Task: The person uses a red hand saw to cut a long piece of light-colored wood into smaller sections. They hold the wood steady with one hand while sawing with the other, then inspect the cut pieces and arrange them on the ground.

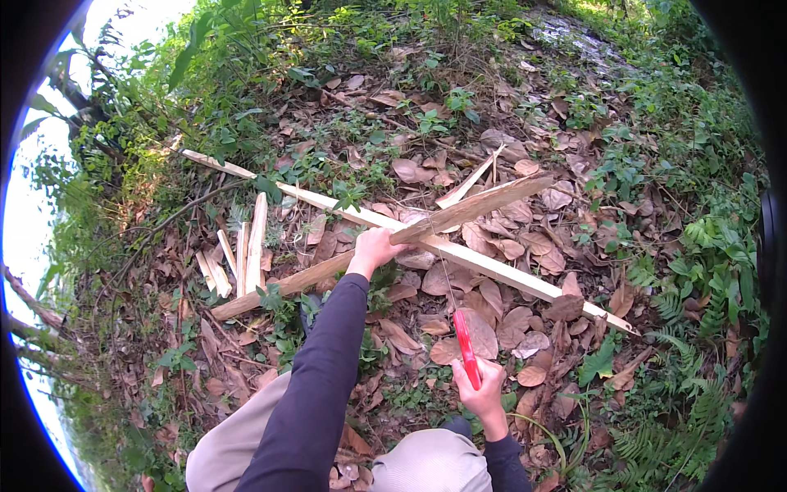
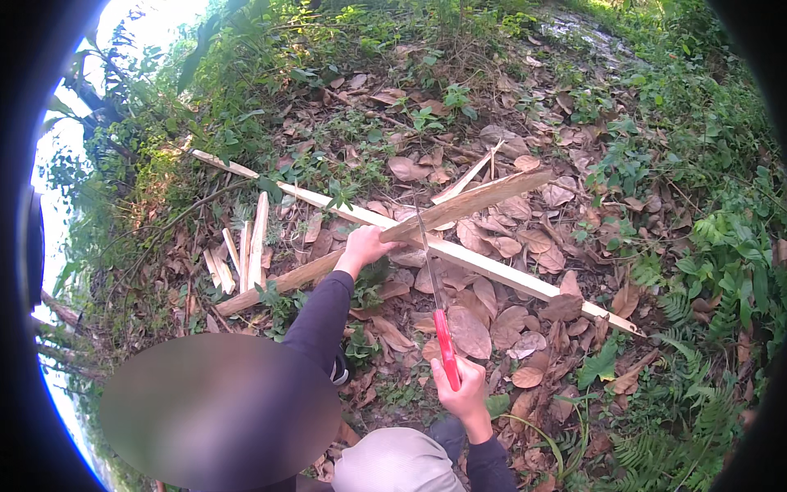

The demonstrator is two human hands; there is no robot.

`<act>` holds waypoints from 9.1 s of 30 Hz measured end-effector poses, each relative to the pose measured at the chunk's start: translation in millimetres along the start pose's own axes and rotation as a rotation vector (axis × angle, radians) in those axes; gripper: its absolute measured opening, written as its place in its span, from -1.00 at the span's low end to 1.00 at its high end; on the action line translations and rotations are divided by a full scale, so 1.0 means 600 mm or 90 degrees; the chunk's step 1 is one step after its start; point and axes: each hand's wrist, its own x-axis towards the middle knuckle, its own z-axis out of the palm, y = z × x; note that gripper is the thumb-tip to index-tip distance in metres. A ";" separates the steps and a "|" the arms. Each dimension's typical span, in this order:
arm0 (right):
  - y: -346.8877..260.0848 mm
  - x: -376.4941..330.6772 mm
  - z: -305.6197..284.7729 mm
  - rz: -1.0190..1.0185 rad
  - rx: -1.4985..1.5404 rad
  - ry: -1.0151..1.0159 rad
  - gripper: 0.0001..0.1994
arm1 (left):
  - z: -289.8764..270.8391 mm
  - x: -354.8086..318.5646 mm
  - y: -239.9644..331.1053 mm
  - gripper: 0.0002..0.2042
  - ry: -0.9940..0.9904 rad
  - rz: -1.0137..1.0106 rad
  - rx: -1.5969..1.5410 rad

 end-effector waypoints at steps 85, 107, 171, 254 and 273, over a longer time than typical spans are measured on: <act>-0.016 -0.002 -0.014 0.018 -0.037 0.065 -0.86 | 0.056 -0.014 0.023 -0.48 0.139 -0.102 -0.110; 0.029 0.172 0.066 0.065 -0.031 0.073 -0.82 | 0.054 -0.004 0.023 -0.46 0.100 -0.141 -0.131; 0.003 0.033 0.022 0.006 -0.009 0.118 -0.85 | 0.095 -0.042 0.003 -0.73 0.284 0.106 -0.028; -0.001 -0.042 -0.031 -0.009 0.019 0.130 -0.74 | 0.022 0.009 0.048 -0.50 0.017 -0.108 0.057; -0.030 -0.018 -0.064 0.042 -0.016 0.046 -0.85 | 0.011 0.023 0.011 -0.53 0.014 -0.042 0.077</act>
